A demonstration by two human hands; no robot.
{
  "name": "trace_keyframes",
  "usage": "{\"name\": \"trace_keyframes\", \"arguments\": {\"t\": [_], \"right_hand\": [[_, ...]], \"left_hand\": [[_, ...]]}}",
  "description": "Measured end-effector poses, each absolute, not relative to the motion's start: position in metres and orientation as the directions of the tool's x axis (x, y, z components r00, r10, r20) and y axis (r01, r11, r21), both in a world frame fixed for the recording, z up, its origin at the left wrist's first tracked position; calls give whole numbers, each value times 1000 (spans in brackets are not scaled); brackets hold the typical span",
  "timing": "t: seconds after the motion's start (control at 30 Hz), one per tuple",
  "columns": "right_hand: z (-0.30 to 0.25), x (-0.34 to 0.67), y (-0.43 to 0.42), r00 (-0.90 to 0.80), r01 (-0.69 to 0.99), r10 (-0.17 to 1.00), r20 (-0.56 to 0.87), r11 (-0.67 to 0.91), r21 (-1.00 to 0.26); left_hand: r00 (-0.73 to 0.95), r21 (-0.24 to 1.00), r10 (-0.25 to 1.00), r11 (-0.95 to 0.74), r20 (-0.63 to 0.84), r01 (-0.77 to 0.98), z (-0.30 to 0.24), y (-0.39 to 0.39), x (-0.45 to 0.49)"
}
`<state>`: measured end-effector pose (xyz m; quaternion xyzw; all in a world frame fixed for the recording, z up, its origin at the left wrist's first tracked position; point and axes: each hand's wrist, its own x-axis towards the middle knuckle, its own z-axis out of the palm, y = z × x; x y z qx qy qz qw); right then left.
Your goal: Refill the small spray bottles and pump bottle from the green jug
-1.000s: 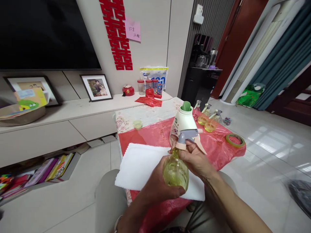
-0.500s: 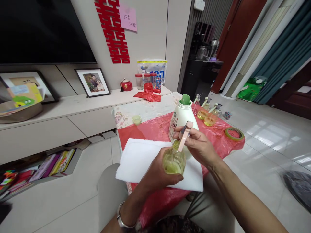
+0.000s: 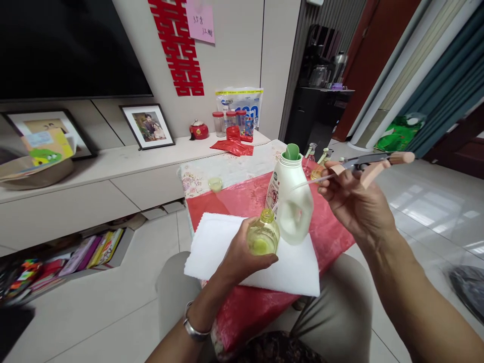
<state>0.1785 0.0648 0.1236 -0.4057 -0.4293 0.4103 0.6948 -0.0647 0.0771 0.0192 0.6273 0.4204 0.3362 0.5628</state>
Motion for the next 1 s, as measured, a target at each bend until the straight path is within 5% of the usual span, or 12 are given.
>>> {"name": "trace_keyframes", "arguments": {"t": [0.2, 0.57, 0.77, 1.0], "right_hand": [[121, 208, 59, 477, -310, 844, 246, 423, -852], [70, 276, 38, 557, -468, 821, 127, 436, -768], [35, 302, 50, 306, -359, 951, -56, 61, -931], [-5, 325, 87, 208, -23, 913, -352, -355, -934]], "left_hand": [[398, 988, 912, 47, -103, 148, 43, 87, -65], [435, 989, 895, -135, 97, 58, 97, 134, -67], [356, 990, 932, -104, 65, 92, 84, 127, -73], [307, 990, 949, 31, -72, 136, 43, 115, -87]]}}
